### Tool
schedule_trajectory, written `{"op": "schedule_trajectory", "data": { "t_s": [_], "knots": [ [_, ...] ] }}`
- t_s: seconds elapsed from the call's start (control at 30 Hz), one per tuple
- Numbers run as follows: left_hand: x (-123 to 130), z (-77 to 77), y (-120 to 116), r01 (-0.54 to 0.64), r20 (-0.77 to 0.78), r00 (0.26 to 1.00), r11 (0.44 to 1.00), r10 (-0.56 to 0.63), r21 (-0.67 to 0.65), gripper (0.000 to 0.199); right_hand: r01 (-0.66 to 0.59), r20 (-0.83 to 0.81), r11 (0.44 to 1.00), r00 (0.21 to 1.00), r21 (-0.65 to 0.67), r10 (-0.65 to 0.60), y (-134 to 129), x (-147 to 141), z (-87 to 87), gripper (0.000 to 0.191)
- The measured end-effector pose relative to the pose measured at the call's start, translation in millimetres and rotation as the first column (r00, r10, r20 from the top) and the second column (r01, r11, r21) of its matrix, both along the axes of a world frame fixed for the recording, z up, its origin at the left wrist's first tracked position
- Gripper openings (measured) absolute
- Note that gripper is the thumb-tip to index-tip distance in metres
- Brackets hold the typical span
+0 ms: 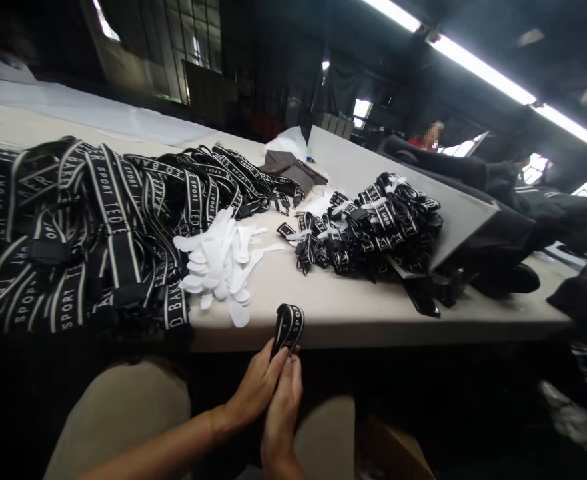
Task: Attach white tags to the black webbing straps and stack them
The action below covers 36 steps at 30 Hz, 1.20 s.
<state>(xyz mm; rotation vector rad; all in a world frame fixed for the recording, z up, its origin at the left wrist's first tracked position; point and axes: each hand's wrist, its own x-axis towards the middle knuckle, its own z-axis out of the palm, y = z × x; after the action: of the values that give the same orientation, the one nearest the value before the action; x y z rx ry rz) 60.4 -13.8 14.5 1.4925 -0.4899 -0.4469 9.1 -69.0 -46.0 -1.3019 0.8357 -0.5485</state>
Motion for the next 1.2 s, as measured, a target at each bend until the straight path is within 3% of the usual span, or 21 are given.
{"op": "schedule_trajectory", "data": {
  "t_s": [0.1, 0.17, 0.23, 0.37, 0.43, 0.5, 0.57, 0.67, 0.8, 0.9, 0.97, 1.07, 1.2],
  "knots": [
    [11.9, 11.2, 7.3, -0.105, 0.043, 0.993, 0.992, 0.108, -0.065, 0.033, -0.139, 0.055, 0.988, 0.988, -0.073, 0.143, 8.5, 4.1, 25.8, 0.062],
    [15.6, 18.8, 13.3, -0.169, 0.100, 0.979, 0.983, 0.176, -0.076, 0.034, -0.233, 0.075, 0.961, 0.966, -0.149, 0.246, 15.7, 3.5, 30.6, 0.061],
    [13.8, 22.8, 18.0, -0.179, 0.136, 0.973, 0.982, 0.185, -0.051, 0.035, -0.236, 0.069, 0.950, 0.965, -0.203, 0.254, 22.1, -0.3, 22.6, 0.063],
    [6.3, 22.7, 21.6, -0.090, 0.100, 0.991, 0.996, 0.088, 0.015, 0.026, -0.170, 0.044, 0.935, 0.980, -0.312, 0.193, 23.1, -8.6, 6.3, 0.062],
    [10.5, 25.5, 24.3, -0.077, 0.066, 0.995, 0.997, 0.079, -0.025, 0.026, -0.243, 0.012, 0.903, 0.964, -0.355, 0.265, 15.9, -7.1, 17.9, 0.058],
    [22.8, 32.5, 30.7, -0.100, 0.015, 0.995, 0.989, 0.103, -0.113, 0.029, -0.351, -0.006, 0.839, 0.924, -0.416, 0.383, 3.2, 2.4, 43.5, 0.050],
    [40.4, 41.6, 40.5, -0.163, -0.033, 0.987, 0.963, 0.159, -0.214, 0.033, -0.390, -0.013, 0.765, 0.894, -0.513, 0.447, -14.4, 22.8, 74.4, 0.041],
    [65.4, 51.1, 55.4, -0.270, -0.062, 0.963, 0.917, 0.263, -0.295, 0.033, -0.305, -0.024, 0.650, 0.914, -0.696, 0.404, -44.5, 76.4, 110.6, 0.028],
    [77.1, 49.2, 62.2, -0.225, -0.107, 0.973, 0.928, 0.202, -0.298, 0.032, -0.380, -0.164, 0.372, 0.853, -0.847, 0.496, -73.4, 173.7, 127.2, 0.022],
    [72.0, 42.3, 57.8, -0.093, -0.098, 0.993, 0.964, 0.071, -0.249, 0.035, -0.498, -0.344, 0.224, 0.800, -0.838, 0.493, -83.2, 236.2, 130.0, 0.025],
    [67.6, 38.0, 54.6, 0.019, -0.039, 0.999, 0.976, -0.028, -0.217, 0.036, -0.574, -0.435, 0.179, 0.758, -0.799, 0.487, -86.8, 263.3, 131.9, 0.024],
    [64.6, 34.1, 53.6, 0.124, 0.034, 0.992, 0.973, -0.120, -0.196, 0.034, -0.643, -0.521, 0.160, 0.721, -0.749, 0.457, -90.3, 282.4, 134.4, 0.011],
    [68.6, 34.6, 57.9, 0.097, -0.001, 0.995, 0.971, -0.099, -0.217, 0.032, -0.618, -0.539, 0.221, 0.775, -0.754, 0.328, -94.6, 282.1, 137.6, 0.009]
  ]
}}
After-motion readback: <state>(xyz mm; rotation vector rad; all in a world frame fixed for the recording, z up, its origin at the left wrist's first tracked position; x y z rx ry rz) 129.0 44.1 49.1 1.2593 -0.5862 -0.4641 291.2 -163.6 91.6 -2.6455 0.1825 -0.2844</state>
